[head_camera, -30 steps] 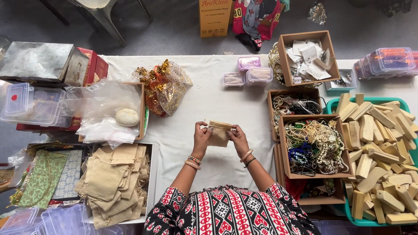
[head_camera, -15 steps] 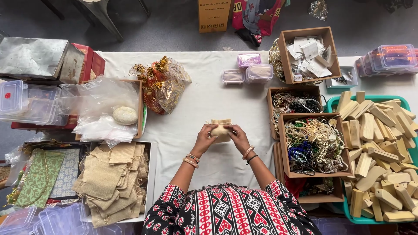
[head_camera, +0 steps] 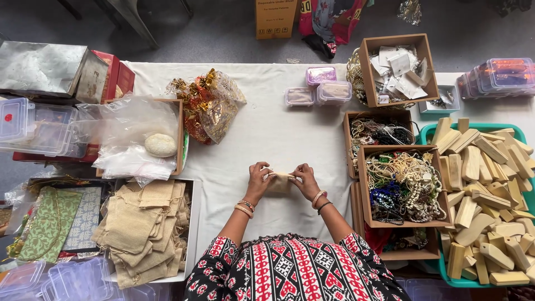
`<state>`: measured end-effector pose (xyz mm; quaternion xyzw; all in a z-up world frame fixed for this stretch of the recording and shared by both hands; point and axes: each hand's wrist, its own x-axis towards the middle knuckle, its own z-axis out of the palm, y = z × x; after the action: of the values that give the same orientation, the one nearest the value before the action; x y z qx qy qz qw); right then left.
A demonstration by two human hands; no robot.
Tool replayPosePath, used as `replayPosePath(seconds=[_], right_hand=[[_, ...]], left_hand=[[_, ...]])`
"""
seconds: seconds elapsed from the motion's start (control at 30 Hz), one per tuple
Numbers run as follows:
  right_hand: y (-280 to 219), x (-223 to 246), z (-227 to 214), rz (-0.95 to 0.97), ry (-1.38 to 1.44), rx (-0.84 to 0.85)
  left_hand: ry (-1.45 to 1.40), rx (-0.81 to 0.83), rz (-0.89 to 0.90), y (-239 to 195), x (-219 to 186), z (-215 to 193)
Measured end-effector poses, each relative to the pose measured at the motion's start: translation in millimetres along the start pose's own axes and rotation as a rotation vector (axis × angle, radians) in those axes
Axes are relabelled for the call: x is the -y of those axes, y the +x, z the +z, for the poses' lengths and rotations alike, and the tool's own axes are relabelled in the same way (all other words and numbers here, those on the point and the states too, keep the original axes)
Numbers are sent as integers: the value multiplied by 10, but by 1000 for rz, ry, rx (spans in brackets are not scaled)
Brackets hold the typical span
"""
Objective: The person picks up a beaded necklace from a box, places it into a small plastic bag, and then puts the bag into a burlap pouch. They repeat this process with a second necklace, placing it into a plastic bag and then a burlap pouch. The person also handles a small plastic container and a burlap pouch separately.
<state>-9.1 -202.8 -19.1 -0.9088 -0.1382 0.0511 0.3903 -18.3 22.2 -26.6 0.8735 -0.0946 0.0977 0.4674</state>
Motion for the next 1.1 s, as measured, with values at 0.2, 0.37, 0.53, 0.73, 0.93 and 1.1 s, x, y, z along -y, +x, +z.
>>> replayPosePath(seconds=[0.2,0.37,0.53,0.73,0.93,1.1], right_hand=[[-32,-557,441,408,892,96],[3,190,150,545,1066,130],[24,-41,257,436,1044,170],[111,-230,157,360,222,30],[2,-235,262,176,32,-85],[-65,-204,314,50,-31,-254]], left_hand=[[-273,70,-446,-9,-139,230],[-255,-119,-387,-15,-152,364],[-179,-123,-489,-112,-159,195],[-196,-158,-505,-623,-403,-634],[201,-406,-409,-1506,-365,-1881],[742,-895,-572,-2213,-652,-3284]])
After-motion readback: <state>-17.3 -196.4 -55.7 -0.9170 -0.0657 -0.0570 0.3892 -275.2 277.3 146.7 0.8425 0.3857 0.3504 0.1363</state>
